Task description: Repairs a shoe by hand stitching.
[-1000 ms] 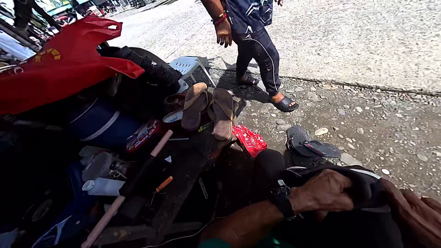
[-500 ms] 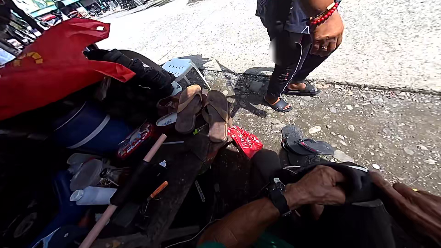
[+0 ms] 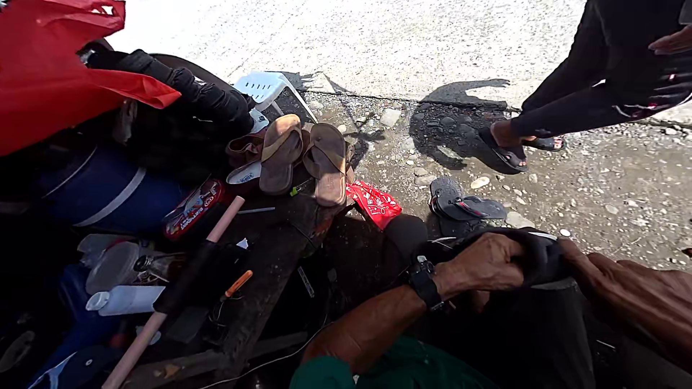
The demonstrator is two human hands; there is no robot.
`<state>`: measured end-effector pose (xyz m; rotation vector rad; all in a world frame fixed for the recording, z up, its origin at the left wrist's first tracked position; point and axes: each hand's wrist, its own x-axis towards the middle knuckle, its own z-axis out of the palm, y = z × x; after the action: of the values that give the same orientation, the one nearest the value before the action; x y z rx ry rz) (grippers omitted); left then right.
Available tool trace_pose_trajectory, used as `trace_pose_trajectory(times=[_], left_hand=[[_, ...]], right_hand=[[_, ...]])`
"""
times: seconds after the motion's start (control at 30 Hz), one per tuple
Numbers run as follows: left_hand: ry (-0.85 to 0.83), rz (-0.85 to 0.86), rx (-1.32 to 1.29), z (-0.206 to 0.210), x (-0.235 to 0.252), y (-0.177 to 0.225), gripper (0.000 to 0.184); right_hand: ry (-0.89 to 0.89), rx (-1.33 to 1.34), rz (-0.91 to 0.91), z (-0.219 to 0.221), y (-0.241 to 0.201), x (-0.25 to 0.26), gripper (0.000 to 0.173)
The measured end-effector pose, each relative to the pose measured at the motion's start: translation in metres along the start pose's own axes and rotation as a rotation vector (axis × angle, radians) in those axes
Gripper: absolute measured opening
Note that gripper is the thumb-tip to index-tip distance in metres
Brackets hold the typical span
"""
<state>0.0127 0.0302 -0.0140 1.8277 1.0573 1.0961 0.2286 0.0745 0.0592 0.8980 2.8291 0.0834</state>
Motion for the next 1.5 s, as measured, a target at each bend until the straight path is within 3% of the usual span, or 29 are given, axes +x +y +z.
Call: trace_pose_trajectory(times=[0.1,0.2,0.4,0.47,0.57,0.77,0.87,1.1,1.27,1.37,1.43,1.5], left_hand=[[0.033,-0.015,0.013,-0.006,-0.003,0.001,0.010],[0.095,-0.088,0.067,-0.012,-0.009,0.012,0.011],[0.095,-0.204,0.093,-0.007,-0.010,0.004,0.012],[0.077,-0.190,0.086,-0.007,-0.008,0.002,0.011],[0.067,-0.211,0.055,-0.004,-0.008,0.004,0.010],[0.064,-0.213,0.072,-0.006,-0.008,0.004,0.011],[0.061,-0.210,0.079,-0.005,-0.008,0.003,0.011],[0.093,-0.198,0.084,-0.004,-0.009,0.001,0.012],[0.139,-0.182,-0.002,0.002,-0.006,0.001,0.010],[0.149,-0.175,0.004,0.005,-0.006,0.000,0.011],[0.141,-0.183,0.032,0.002,-0.007,0.000,0.012],[0.125,-0.204,0.058,-0.003,-0.007,0.005,0.014]], right_hand=[[0.027,0.016,0.000,-0.004,0.001,0.001,0.033],[0.256,-0.026,-0.020,-0.001,-0.004,-0.002,0.029],[0.194,0.174,0.196,-0.001,0.012,-0.036,0.033],[0.215,0.322,0.240,0.011,0.009,-0.039,0.035],[0.282,0.748,0.285,0.039,0.000,-0.042,0.046],[0.598,1.177,0.391,0.072,-0.016,-0.032,0.035],[0.712,1.349,0.376,0.068,-0.026,-0.022,0.020],[0.795,1.981,0.185,0.024,-0.005,-0.063,0.029],[0.720,1.950,0.277,-0.004,-0.007,-0.092,0.025],[0.620,1.970,0.267,0.013,-0.007,-0.095,0.020],[0.541,1.836,0.393,0.035,0.000,-0.098,0.011],[0.509,1.515,0.528,0.052,0.008,-0.101,0.009]])
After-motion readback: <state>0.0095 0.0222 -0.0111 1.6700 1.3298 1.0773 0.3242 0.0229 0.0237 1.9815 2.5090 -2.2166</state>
